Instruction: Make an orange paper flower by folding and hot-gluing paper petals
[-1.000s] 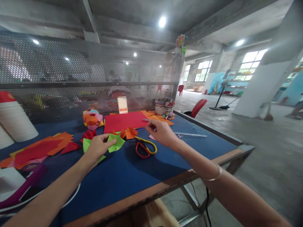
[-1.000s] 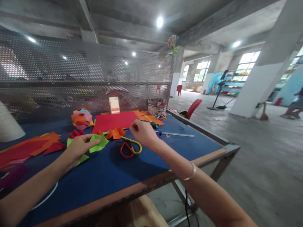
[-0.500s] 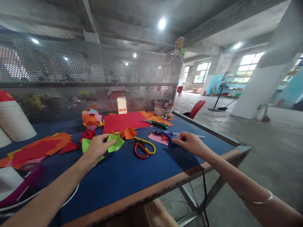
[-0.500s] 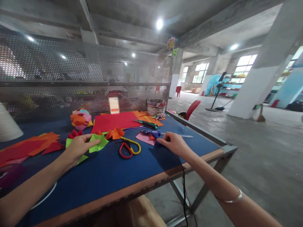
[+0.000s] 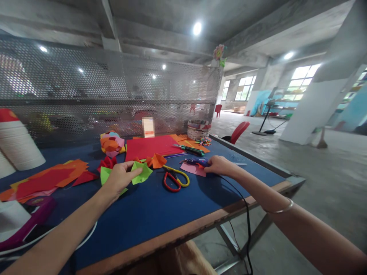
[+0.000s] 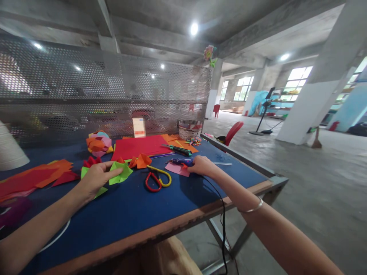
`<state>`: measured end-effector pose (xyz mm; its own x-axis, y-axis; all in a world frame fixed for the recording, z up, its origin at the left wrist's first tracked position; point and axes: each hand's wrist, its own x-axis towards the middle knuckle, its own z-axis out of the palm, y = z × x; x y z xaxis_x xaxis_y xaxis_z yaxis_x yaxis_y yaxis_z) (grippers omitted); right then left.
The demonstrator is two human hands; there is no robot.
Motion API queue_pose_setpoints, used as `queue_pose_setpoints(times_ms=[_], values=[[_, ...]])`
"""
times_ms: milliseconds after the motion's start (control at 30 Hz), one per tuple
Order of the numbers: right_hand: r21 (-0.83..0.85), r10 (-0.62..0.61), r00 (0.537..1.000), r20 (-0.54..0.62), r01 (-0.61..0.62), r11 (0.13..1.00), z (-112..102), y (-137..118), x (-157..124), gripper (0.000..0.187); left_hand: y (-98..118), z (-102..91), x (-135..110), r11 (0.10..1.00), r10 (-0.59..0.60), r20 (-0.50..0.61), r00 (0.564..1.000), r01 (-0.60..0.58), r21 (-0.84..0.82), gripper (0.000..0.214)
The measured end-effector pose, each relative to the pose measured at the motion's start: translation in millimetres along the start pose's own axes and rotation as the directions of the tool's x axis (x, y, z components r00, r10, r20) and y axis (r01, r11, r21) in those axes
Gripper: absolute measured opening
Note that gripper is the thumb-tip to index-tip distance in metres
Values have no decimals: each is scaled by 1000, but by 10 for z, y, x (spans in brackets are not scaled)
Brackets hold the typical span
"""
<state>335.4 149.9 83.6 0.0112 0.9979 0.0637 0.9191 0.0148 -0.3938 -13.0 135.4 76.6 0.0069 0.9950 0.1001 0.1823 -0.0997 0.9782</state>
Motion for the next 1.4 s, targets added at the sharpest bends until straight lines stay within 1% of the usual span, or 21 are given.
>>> queue_pose_setpoints(times_ms=[167, 233, 300, 333, 400, 467, 500, 533, 567, 633, 700, 800, 933, 1000, 1067, 1133, 1200, 1233, 1333, 1367, 1400], values=[[225, 118, 992, 40, -124, 966, 31, -33, -38, 27, -37, -27, 16, 998, 53, 43, 998, -54, 31, 32], [330, 144, 988, 47, -151, 932, 60, -63, -84, 23, 9, 3, -13, 982, 138, 77, 987, -147, 123, 30], [396, 142, 989, 49, -150, 906, 86, -100, -121, 21, 101, 105, -75, 926, 259, 158, 953, -292, 239, 26], [414, 135, 989, 54, -145, 899, 96, -120, -131, 21, 154, 191, -111, 883, 322, 229, 919, -379, 276, 22], [422, 121, 991, 58, -134, 897, 115, -155, -134, 22, 244, 432, -173, 788, 414, 408, 814, -545, 286, 17], [417, 122, 991, 48, -131, 900, 132, -183, -120, 21, 288, 734, -195, 679, 427, 572, 700, -666, 309, 18], [413, 124, 991, 39, -129, 902, 139, -192, -111, 21, 290, 888, -185, 630, 401, 626, 669, -697, 341, 20], [409, 127, 991, 31, -128, 903, 146, -198, -103, 21, 283, 1033, -165, 584, 354, 662, 661, -709, 395, 21], [409, 130, 991, 26, -129, 903, 152, -201, -96, 22, 271, 1162, -136, 545, 283, 688, 669, -702, 458, 20], [420, 134, 991, 25, -132, 898, 157, -196, -86, 23, 245, 1346, -70, 537, 219, 681, 699, -669, 514, 16], [447, 139, 990, 30, -138, 884, 148, -178, -72, 22, 234, 1431, -16, 535, 187, 657, 730, -637, 556, 17], [515, 172, 985, 12, -154, 843, 94, -134, -28, 21, 242, 1435, 18, 544, 175, 626, 760, -605, 581, 16], [645, 239, 969, -68, -140, 751, -47, -111, 40, 16, 253, 1413, 9, 596, 195, 591, 782, -573, 563, 13], [707, 237, 967, -93, -103, 699, -115, -144, 44, 12, 258, 1410, 6, 637, 221, 560, 799, -553, 537, 12], [771, 201, 975, -97, -54, 634, -157, -203, 27, 12, 275, 1379, 18, 687, 251, 510, 823, -523, 505, 13], [847, 126, 989, -75, -4, 532, -164, -276, 8, 18, 307, 1287, 46, 740, 276, 439, 855, -480, 470, 15], [902, 39, 998, -49, 28, 431, -139, -361, 5, 27, 344, 1123, 83, 794, 278, 355, 892, -422, 438, 16], [913, 6, 999, -46, 40, 407, -116, -409, 13, 32, 361, 1018, 99, 819, 269, 321, 908, -391, 420, 17], [897, -73, 991, -109, 130, 423, -24, -598, 75, 43, 383, 664, 122, 890, 219, 221, 950, -288, 353, 21], [884, -111, 983, -145, 179, 431, 12, -676, 104, 47, 377, 549, 121, 956, 148, 161, 976, -183, 229, 22], [869, -154, 972, -178, 229, 439, 50, -762, 135, 49, 365, 442, 117, 985, 84, 142, 986, -104, 136, 24]])
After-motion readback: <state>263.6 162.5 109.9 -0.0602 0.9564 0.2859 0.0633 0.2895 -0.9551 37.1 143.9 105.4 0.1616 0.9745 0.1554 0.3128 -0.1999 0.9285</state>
